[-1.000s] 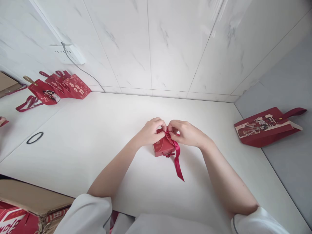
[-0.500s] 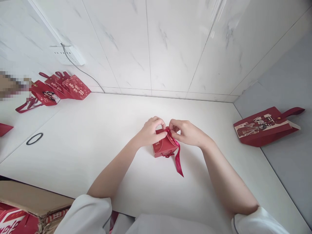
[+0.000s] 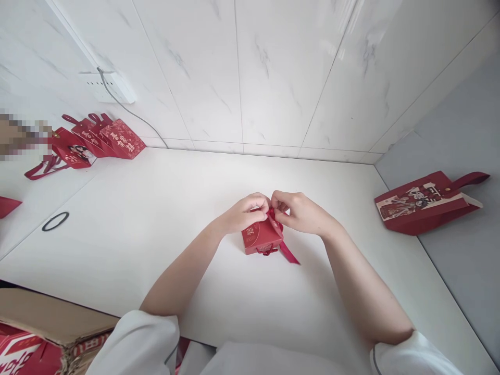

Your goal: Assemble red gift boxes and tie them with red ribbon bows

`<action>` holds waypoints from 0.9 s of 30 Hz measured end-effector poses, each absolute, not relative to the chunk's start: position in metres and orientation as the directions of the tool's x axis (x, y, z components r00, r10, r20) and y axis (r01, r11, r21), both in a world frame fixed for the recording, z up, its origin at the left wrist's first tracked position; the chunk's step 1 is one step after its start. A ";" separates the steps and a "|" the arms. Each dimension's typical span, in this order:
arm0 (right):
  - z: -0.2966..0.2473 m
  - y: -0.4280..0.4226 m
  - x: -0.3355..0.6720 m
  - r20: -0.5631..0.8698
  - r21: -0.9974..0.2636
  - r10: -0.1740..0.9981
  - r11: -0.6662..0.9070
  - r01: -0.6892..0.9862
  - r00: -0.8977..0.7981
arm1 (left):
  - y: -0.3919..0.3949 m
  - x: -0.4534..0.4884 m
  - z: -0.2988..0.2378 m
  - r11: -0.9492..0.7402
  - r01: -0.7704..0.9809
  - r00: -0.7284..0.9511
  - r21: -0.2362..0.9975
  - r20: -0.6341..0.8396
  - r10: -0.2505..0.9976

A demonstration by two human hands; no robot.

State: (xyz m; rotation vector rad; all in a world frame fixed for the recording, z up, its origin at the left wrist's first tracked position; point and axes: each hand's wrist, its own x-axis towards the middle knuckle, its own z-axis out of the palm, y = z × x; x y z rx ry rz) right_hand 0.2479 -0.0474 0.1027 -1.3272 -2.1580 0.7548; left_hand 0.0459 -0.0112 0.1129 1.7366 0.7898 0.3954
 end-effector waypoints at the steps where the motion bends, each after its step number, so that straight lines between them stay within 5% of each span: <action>1: 0.103 -0.047 0.249 0.127 -0.656 0.915 0.367 0.659 -0.384 | -0.011 0.045 0.114 -0.157 0.305 0.720 0.939 -0.120 0.683; 11: 0.110 -0.051 0.255 0.089 -0.690 0.898 0.367 0.624 -0.431 | -0.025 0.046 0.123 -0.491 0.522 0.613 0.698 0.094 0.784; 19: 0.121 -0.059 0.254 0.071 -0.716 0.871 0.384 0.583 -0.486 | -0.026 0.049 0.116 -0.517 0.583 0.589 0.627 0.112 0.800; 23: 0.123 -0.061 0.254 0.044 -0.704 0.853 0.396 0.589 -0.520 | -0.024 0.049 0.115 -0.368 0.524 0.482 0.768 0.089 0.871; 27: 0.120 -0.060 0.254 -0.002 -0.708 0.843 0.378 0.596 -0.537 | -0.021 0.048 0.120 -0.056 0.279 0.494 0.959 -0.094 0.864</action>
